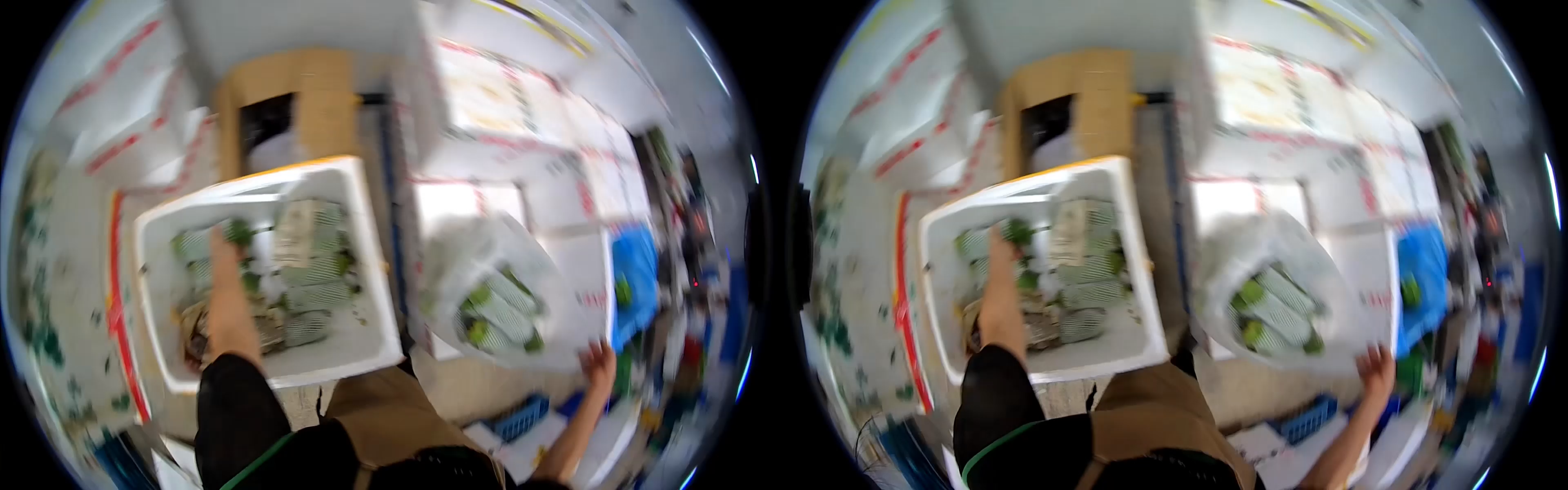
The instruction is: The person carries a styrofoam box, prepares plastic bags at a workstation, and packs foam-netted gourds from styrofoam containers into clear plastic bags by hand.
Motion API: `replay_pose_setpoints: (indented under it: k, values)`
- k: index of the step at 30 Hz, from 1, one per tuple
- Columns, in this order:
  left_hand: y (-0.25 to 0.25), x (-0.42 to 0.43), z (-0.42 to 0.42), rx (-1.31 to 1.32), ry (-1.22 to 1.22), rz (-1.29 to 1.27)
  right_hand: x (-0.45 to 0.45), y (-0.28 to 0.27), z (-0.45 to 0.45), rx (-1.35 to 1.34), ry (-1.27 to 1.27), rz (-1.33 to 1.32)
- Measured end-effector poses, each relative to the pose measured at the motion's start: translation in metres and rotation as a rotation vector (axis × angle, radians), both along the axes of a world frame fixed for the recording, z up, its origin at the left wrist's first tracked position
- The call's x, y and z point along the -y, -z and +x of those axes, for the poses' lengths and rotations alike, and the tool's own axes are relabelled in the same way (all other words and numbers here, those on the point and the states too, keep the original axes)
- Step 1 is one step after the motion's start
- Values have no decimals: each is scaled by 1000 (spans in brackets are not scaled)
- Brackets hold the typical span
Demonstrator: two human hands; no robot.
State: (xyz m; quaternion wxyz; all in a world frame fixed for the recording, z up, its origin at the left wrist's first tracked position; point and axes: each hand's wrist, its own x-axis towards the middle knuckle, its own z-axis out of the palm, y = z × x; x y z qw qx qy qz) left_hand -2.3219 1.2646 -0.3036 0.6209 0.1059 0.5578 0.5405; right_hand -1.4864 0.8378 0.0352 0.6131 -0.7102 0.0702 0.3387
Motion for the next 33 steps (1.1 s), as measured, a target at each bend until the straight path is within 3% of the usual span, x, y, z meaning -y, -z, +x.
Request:
replay_pose_setpoints:
  k: [1, 2, 3, 6, 8, 13, 16, 17, 19, 22, 23, 24, 25, 27, 29, 32, 33]
  values:
    - [-40, 15, 6, -58, 35, -61, -14, -6, -12, -29, 90, -15]
    - [-73, 7, 6, 191, -171, -347, -29, -12, -22, -98, 122, -12]
    - [-95, 9, 7, 221, -191, -422, -38, -16, -31, -155, 124, 44]
    - [-177, 76, 56, 613, -224, -187, -41, -18, -34, -239, 89, 92]
    - [-216, 112, 100, 345, 58, -10, -47, -24, -45, -213, 52, 155]
    - [-282, 164, 208, 325, 638, 192, -44, -33, -53, -184, 33, 244]
    - [-356, 163, 322, -84, 1212, 290, -37, -34, -47, -198, 26, 282]
    - [-358, 156, 359, -277, 1440, 540, -36, -34, -45, -205, 27, 292]
    - [-332, 152, 424, -587, 1625, 950, -32, -32, -42, -213, 68, 291]
    - [-296, 156, 514, -464, 1860, 982, -7, -5, -13, -264, 64, 288]
    - [-242, 154, 549, -524, 1917, 1046, -5, -7, -11, -208, 83, 241]
    - [-236, 156, 568, -735, 1816, 1140, 2, 0, -1, -211, 47, 247]
    - [-233, 160, 588, -934, 1788, 1042, 4, -2, 3, -226, -26, 259]
    - [-230, 176, 606, -1153, 1390, 1083, -1, -9, -4, -157, 15, 236]
    - [-259, 191, 599, -999, 918, 1213, 3, -8, -2, -185, -2, 293]
    - [-276, 195, 537, -416, 1017, 1165, -1, -8, 1, -237, -187, 412]
    - [-281, 189, 507, -592, 853, 1257, -9, -9, 1, -243, -172, 377]
